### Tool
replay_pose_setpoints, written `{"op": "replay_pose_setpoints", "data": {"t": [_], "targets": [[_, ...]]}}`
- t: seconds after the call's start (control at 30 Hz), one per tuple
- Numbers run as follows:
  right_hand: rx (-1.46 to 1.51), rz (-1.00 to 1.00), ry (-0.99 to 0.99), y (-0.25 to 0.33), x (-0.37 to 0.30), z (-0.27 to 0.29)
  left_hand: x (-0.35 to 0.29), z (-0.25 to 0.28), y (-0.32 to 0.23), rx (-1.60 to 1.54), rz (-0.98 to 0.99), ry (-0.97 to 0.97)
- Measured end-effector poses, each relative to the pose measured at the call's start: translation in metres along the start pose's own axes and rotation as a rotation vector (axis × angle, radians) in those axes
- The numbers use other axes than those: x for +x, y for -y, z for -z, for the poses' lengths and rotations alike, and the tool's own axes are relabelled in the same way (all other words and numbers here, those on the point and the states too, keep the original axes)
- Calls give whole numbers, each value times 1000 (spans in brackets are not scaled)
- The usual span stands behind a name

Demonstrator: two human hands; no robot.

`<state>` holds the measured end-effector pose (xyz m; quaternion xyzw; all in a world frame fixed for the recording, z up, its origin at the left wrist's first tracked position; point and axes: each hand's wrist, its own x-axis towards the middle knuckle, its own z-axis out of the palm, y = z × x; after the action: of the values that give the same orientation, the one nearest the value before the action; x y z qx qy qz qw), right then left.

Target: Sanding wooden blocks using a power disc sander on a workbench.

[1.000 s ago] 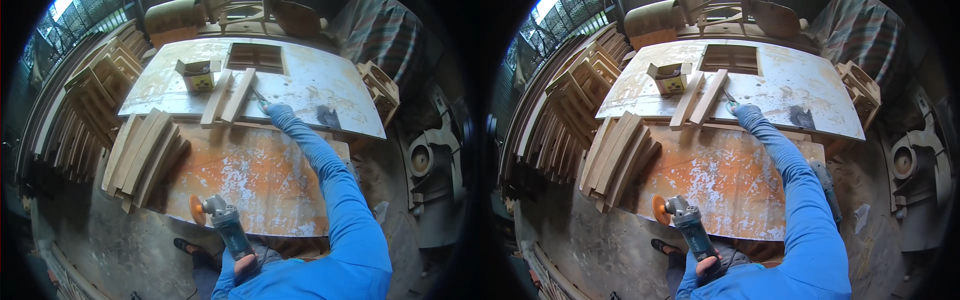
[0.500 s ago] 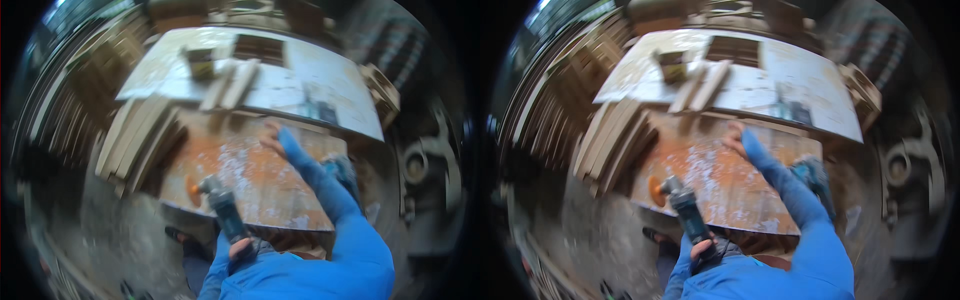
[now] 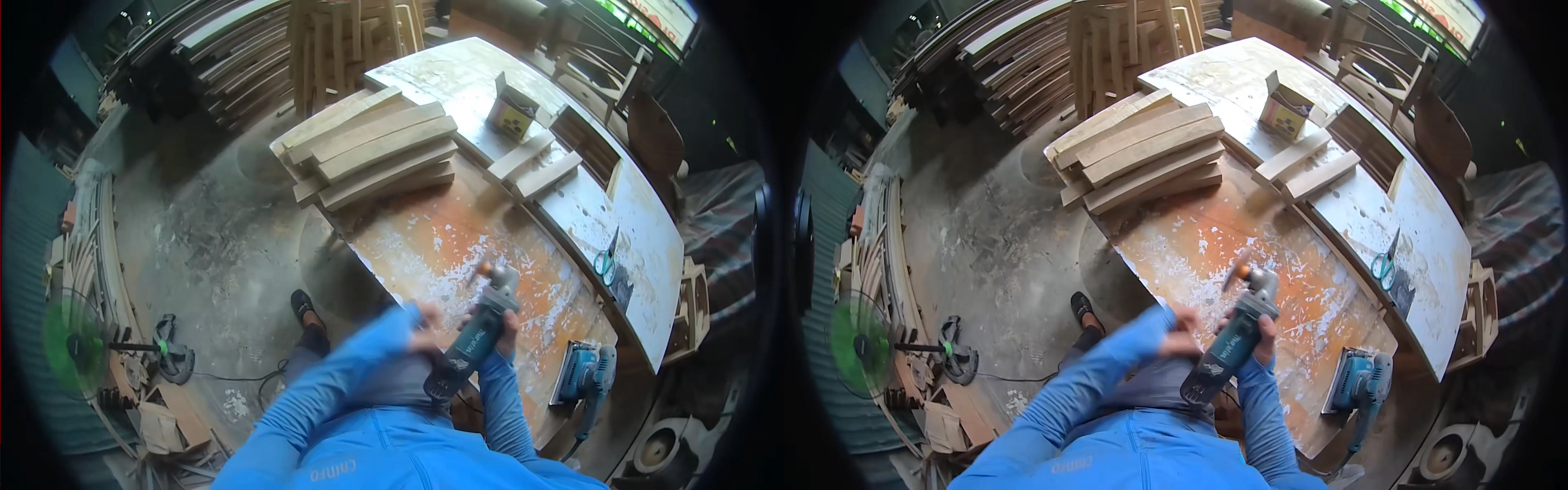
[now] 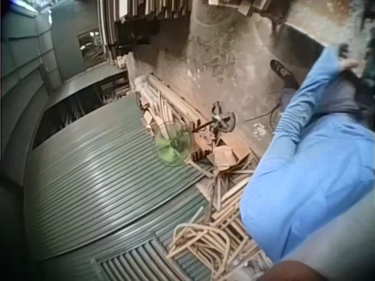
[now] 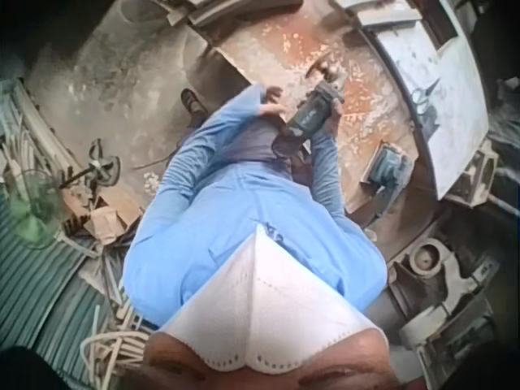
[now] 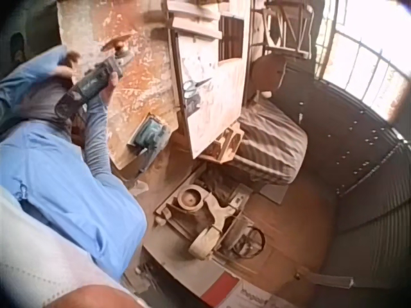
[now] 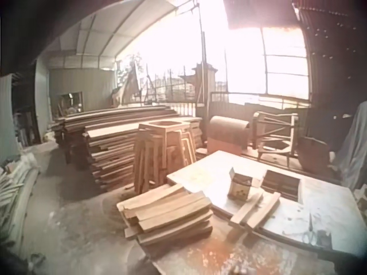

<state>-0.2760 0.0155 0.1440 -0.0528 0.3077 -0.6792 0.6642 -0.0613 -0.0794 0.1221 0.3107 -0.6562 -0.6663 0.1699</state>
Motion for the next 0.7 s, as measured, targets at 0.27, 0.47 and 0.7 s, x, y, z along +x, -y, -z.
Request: {"op": "replay_pose_setpoints", "data": {"t": [0.27, 0.47, 0.7], "targets": [[51, 359, -112, 35, -59, 47, 70, 233, 29, 950, -193, -1119], [-102, 327, -181, 38, -97, 61, 72, 235, 31, 1073, -73, -1027], [-197, 175, -171, 27, -112, 58, 43, 149, 57, 314, -103, -973]]}}
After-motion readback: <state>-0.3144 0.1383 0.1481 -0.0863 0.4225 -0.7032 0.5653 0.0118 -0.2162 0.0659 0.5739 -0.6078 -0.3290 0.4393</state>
